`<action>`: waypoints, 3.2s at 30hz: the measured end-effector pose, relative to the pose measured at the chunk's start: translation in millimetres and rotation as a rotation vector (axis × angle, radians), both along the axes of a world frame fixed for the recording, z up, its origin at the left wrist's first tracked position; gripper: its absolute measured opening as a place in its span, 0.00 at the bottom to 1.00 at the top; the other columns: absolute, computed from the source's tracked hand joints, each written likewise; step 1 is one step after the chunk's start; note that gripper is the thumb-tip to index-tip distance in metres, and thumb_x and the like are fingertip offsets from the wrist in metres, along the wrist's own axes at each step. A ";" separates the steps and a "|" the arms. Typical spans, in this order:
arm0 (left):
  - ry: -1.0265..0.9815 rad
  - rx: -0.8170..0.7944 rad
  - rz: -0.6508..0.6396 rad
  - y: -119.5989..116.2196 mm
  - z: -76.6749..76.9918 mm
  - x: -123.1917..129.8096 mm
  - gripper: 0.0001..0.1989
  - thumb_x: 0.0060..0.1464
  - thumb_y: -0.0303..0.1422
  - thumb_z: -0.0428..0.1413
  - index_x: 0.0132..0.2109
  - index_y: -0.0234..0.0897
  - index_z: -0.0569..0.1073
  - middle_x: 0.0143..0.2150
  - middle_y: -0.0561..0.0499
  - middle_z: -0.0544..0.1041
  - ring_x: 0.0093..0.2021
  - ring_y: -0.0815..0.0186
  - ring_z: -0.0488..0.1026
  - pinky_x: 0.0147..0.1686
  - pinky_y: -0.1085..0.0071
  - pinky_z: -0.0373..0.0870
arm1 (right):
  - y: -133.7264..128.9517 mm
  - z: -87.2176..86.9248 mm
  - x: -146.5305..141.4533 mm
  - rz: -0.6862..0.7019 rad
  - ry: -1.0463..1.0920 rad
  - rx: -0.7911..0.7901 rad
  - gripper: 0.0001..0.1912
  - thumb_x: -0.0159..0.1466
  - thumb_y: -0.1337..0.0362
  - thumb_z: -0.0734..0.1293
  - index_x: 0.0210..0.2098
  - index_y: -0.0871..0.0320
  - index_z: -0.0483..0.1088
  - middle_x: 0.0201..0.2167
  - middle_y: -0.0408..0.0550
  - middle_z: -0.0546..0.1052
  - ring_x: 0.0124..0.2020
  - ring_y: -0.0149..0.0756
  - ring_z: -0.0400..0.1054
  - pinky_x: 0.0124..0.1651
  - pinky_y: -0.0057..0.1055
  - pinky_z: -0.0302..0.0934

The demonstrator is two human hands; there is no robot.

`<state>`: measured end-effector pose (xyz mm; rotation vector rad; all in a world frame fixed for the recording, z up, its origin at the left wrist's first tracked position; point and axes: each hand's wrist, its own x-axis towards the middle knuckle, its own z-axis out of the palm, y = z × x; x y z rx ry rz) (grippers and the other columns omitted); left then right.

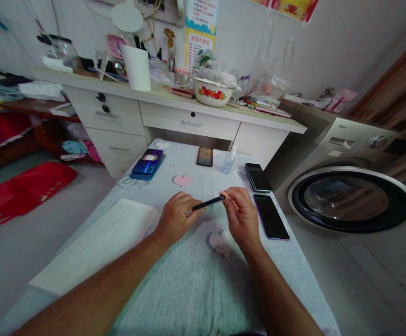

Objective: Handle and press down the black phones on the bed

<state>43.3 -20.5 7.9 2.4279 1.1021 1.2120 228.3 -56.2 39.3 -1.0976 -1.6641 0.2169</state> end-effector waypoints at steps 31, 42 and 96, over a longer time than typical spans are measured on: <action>0.065 0.078 -0.009 -9.2 9.3 -6.1 0.05 0.57 0.34 0.56 0.35 0.38 0.74 0.31 0.51 0.76 0.36 0.62 0.68 0.40 0.63 0.63 | 1.8 -8.5 6.0 -0.052 -0.391 -0.005 0.12 0.67 0.69 0.56 0.44 0.56 0.70 0.40 0.51 0.71 0.42 0.38 0.66 0.45 0.34 0.62; 0.096 0.035 -0.010 -10.0 6.6 -3.2 0.06 0.55 0.35 0.57 0.33 0.38 0.74 0.29 0.51 0.74 0.34 0.63 0.68 0.38 0.64 0.62 | 4.0 -16.7 -1.1 -0.046 -0.520 -0.054 0.11 0.68 0.66 0.57 0.42 0.55 0.71 0.41 0.50 0.71 0.43 0.38 0.65 0.45 0.32 0.62; 0.030 -0.060 0.027 -0.1 -0.2 -8.8 0.07 0.55 0.31 0.56 0.29 0.38 0.70 0.27 0.53 0.72 0.33 0.63 0.67 0.35 0.66 0.63 | 16.0 -35.2 -13.0 0.050 -0.322 0.022 0.14 0.65 0.71 0.59 0.45 0.55 0.74 0.41 0.49 0.73 0.43 0.35 0.67 0.47 0.31 0.63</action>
